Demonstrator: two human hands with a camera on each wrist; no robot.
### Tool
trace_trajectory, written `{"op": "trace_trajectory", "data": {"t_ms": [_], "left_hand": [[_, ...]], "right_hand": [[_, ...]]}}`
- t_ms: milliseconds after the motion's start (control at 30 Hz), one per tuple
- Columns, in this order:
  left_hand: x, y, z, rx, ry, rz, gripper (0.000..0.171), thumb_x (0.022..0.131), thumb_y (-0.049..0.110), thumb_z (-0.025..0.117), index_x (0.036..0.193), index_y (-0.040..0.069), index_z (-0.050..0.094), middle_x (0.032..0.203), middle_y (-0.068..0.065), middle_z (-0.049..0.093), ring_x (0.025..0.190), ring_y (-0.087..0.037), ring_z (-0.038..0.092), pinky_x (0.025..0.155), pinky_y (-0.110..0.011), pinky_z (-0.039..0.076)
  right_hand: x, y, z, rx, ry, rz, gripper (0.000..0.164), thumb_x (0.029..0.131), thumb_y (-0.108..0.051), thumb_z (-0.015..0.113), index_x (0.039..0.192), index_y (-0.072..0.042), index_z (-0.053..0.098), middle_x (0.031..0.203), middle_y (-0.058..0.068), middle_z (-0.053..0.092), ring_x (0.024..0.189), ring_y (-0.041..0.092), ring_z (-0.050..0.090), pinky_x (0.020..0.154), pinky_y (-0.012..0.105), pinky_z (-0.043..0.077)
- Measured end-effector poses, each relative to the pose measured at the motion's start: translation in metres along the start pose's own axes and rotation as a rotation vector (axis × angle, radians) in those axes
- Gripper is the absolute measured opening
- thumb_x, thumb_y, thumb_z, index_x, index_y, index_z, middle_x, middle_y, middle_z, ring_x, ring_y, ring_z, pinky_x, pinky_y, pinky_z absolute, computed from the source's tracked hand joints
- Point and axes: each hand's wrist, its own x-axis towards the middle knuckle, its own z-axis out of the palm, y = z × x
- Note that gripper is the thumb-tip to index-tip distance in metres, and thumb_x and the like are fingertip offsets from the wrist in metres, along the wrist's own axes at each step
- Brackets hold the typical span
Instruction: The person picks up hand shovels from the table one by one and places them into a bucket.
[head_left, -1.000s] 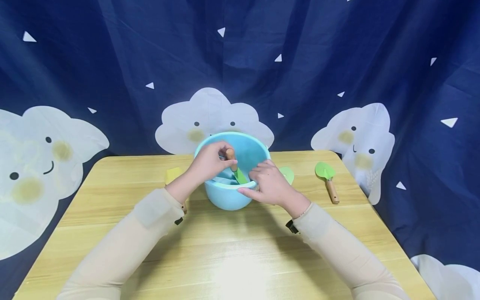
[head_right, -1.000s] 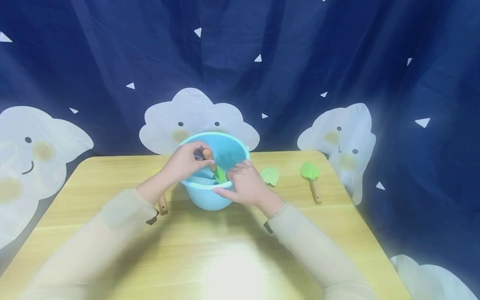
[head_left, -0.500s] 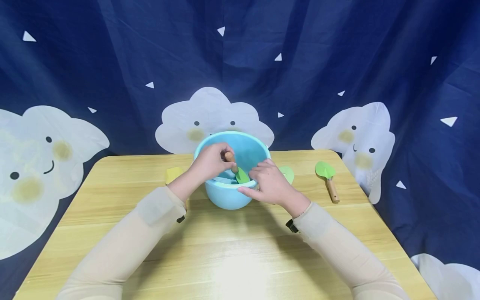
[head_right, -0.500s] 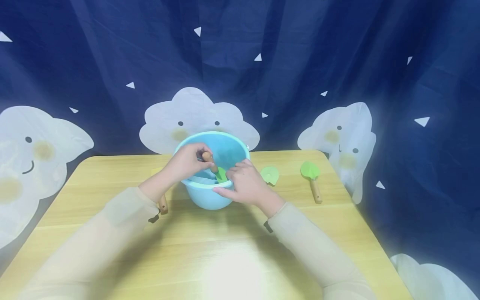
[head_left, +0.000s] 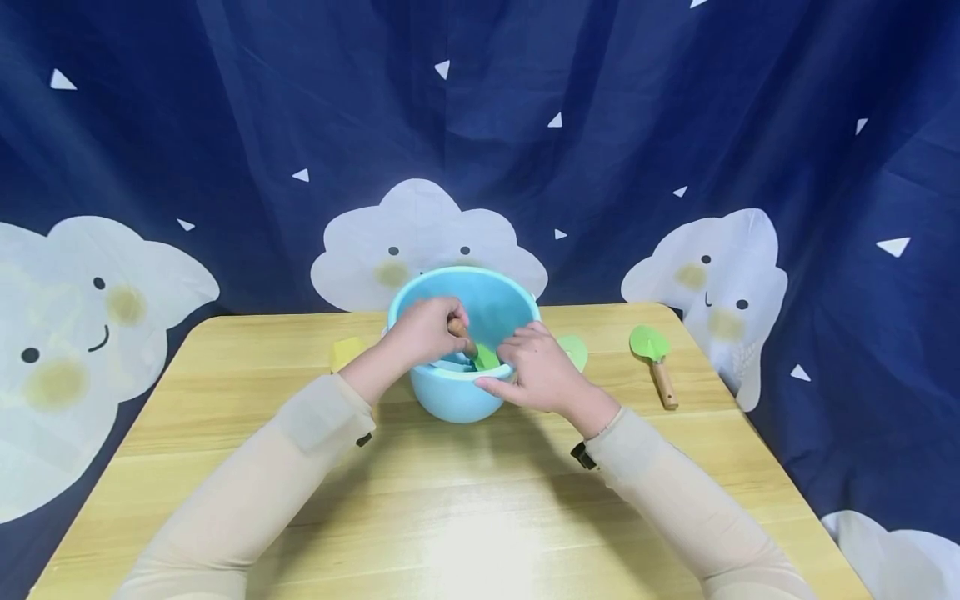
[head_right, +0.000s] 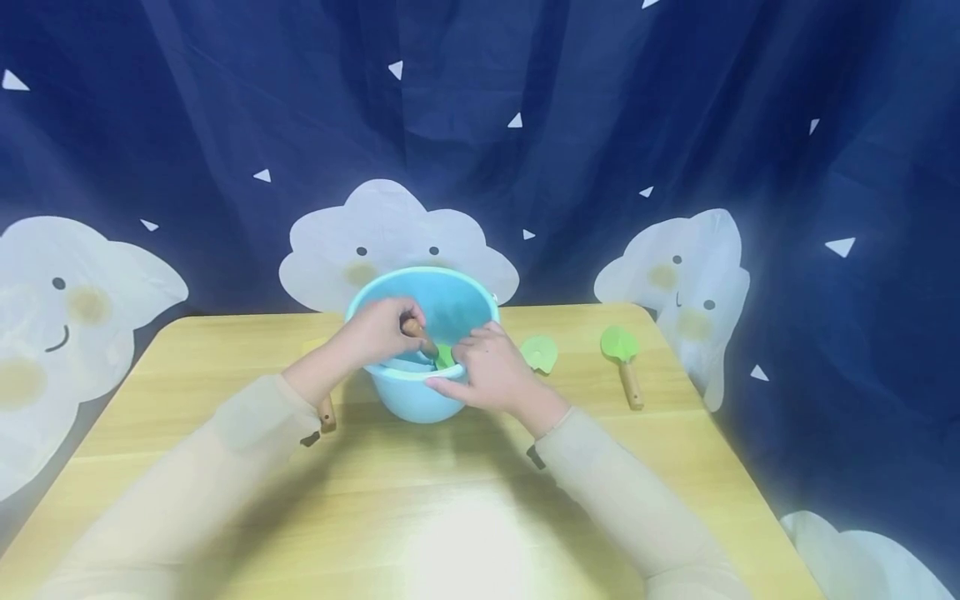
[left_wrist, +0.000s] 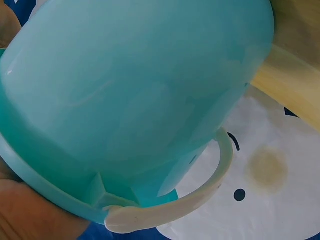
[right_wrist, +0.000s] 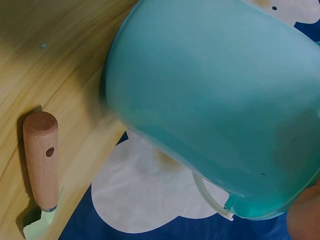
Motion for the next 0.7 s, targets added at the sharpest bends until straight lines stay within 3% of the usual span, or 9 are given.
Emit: {"op": "trace_trajectory", "data": {"t_ms": [700], "left_hand": [[-0.011, 0.012, -0.006, 0.041, -0.134, 0.067, 0.009, 0.085, 0.014, 0.073, 0.089, 0.01, 0.066, 0.076, 0.0, 0.063, 0.07, -0.016, 0.056, 0.069, -0.031, 0.048]], "right_hand": [[0.001, -0.002, -0.001, 0.001, 0.008, -0.005, 0.067, 0.095, -0.076, 0.027, 0.06, -0.019, 0.033, 0.056, -0.008, 0.03, 0.056, 0.013, 0.029, 0.074, 0.035, 0.034]]}}
